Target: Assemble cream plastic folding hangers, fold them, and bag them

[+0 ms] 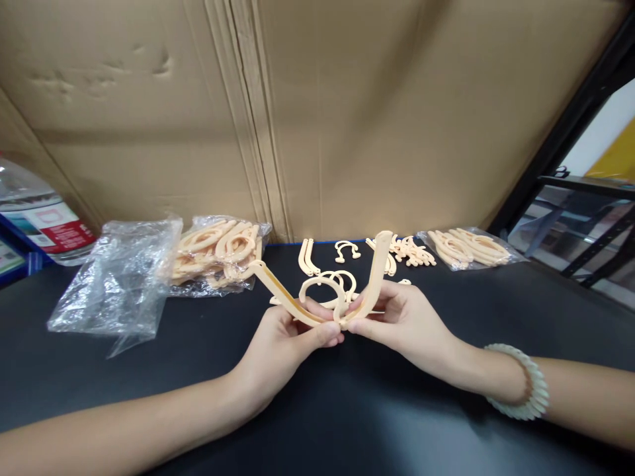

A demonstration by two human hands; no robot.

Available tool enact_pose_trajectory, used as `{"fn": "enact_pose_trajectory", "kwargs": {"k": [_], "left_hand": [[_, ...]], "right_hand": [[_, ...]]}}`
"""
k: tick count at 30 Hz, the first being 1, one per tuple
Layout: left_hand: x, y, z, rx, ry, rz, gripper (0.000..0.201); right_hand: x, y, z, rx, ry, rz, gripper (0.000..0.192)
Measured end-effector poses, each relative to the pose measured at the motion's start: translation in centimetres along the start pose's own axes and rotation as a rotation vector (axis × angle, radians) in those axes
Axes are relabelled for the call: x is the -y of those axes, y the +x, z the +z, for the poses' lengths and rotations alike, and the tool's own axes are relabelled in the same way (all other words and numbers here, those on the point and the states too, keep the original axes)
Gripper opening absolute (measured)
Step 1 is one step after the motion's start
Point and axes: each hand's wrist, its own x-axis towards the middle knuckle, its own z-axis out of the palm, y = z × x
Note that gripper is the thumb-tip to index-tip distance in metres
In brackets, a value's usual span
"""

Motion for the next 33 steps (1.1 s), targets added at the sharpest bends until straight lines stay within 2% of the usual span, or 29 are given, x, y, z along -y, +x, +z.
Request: {"fn": "enact_pose_trajectory", "kwargs": {"k": [3,7,11,13,16,19,22,26,28,30,33], "left_hand": [[-0.1,0.0,0.0,-0.021,-0.004,-0.012,0.018],[-0.7,-0.1,-0.4,-0.069,-0.019,-0.048,0.022],[-1.4,-0.5,-1.4,-0.107,-0.047,-0.053,0.021],[-1.6,-0.9,-2.1,-0.121,-0.034,-0.058,0.022],[-1.7,-1.5,-3.2,-0.166,0.036,-0.061,0.022],[-1.9,-1.6,-4.0,-0.211,0.156,-0.015,0.022],[-2.1,-1.3,-4.7,-0.206,0.397,0.138,0.021],[-1.8,-0.8,-5.8,-0.112,0.815,0.449,0.016],[-1.4,-0.5,-6.2,-0.051,0.990,0.583,0.013],[-1.0,-0.5,-6.3,-0.015,1.101,0.705,0.007],[-0.7,-0.9,-5.8,0.038,1.145,0.858,0.005]], "right_hand": [[-0.3,0.3,-0.1,-0.022,0.019,0.011,0.022],[0.3,0.7,-1.4,0.060,0.024,-0.031,0.025],[1.4,0.5,-4.2,0.137,-0.113,-0.120,0.014],[1.5,0.1,-6.0,0.148,-0.189,-0.145,0.014],[1.2,-0.6,-8.6,0.138,-0.319,-0.179,0.018],[1.0,-0.7,-10.4,0.109,-0.416,-0.146,0.018],[1.2,-0.4,-11.0,0.115,-0.479,-0.155,0.018],[1.8,-0.1,-10.6,0.261,-0.691,-0.385,0.011],[2.0,-0.2,-10.4,0.294,-0.839,-0.451,0.009],[2.0,-0.4,-10.3,0.291,-0.953,-0.461,0.010],[2.1,-0.8,-9.9,0.299,-1.018,-0.435,0.017]]}}
